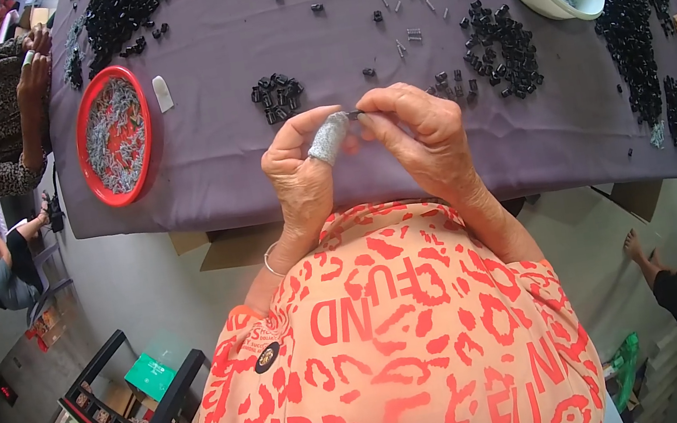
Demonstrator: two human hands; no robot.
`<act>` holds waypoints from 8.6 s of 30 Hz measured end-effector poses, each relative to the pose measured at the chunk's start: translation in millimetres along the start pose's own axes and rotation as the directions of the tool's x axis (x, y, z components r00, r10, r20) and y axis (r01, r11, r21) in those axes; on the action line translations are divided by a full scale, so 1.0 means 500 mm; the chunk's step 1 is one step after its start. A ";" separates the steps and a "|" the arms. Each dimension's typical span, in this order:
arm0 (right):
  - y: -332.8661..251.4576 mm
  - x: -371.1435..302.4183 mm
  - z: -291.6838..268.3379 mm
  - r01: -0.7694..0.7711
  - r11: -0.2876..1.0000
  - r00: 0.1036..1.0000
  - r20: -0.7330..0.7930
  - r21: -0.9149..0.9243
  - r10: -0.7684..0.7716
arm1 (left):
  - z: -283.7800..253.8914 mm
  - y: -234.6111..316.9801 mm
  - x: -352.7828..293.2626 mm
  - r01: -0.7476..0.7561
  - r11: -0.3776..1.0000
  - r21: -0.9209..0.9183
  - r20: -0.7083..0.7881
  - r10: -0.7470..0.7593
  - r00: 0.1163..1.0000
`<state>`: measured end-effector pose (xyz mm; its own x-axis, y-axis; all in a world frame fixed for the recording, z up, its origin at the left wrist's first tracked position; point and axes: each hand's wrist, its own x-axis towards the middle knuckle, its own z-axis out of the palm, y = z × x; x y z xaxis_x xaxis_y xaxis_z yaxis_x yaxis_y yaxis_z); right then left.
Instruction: The person assembles plastic components by inserting small springs into plastic parts by hand.
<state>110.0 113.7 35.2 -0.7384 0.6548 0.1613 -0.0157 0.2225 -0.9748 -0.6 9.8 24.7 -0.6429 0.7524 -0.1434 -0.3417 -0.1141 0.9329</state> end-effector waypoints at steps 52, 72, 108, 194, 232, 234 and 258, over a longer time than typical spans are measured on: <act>0.075 0.030 0.007 0.305 0.698 0.952 0.232 -0.648 -0.200 | -0.035 -0.045 0.051 0.041 0.895 0.444 0.105 -0.097 0.990; 0.087 0.037 -0.001 0.395 0.732 0.917 0.286 -0.555 -0.279 | -0.018 -0.014 0.083 0.283 0.846 0.453 0.063 -0.347 0.936; 0.085 0.115 -0.004 0.312 0.787 0.919 -0.040 -0.532 -0.391 | -0.036 -0.031 0.065 0.151 0.863 0.483 0.155 -0.254 0.955; 0.032 -0.005 -0.004 0.092 0.914 0.986 -0.094 -0.394 -0.140 | -0.011 -0.043 0.031 0.295 0.942 -0.159 0.138 -0.275 0.952; 0.049 0.011 0.003 0.169 0.895 0.982 -0.009 -0.413 -0.189 | -0.017 -0.069 0.037 0.312 0.903 -0.296 0.155 -0.277 0.948; 0.051 0.012 0.004 0.163 0.897 0.984 -0.002 -0.412 -0.179 | -0.018 -0.071 0.040 0.310 0.896 -0.318 0.158 -0.272 0.949; 0.159 0.251 0.025 0.335 0.394 0.910 0.185 -0.856 -0.371 | -0.048 -0.085 0.054 0.446 0.743 -0.499 0.348 -0.299 0.889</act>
<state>7.6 204.6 -24.0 -0.7909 0.3793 0.4802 0.3237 0.9253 -0.1978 -20.0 19.2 -26.5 -0.2307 0.9283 -0.2916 -0.8827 -0.0735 0.4642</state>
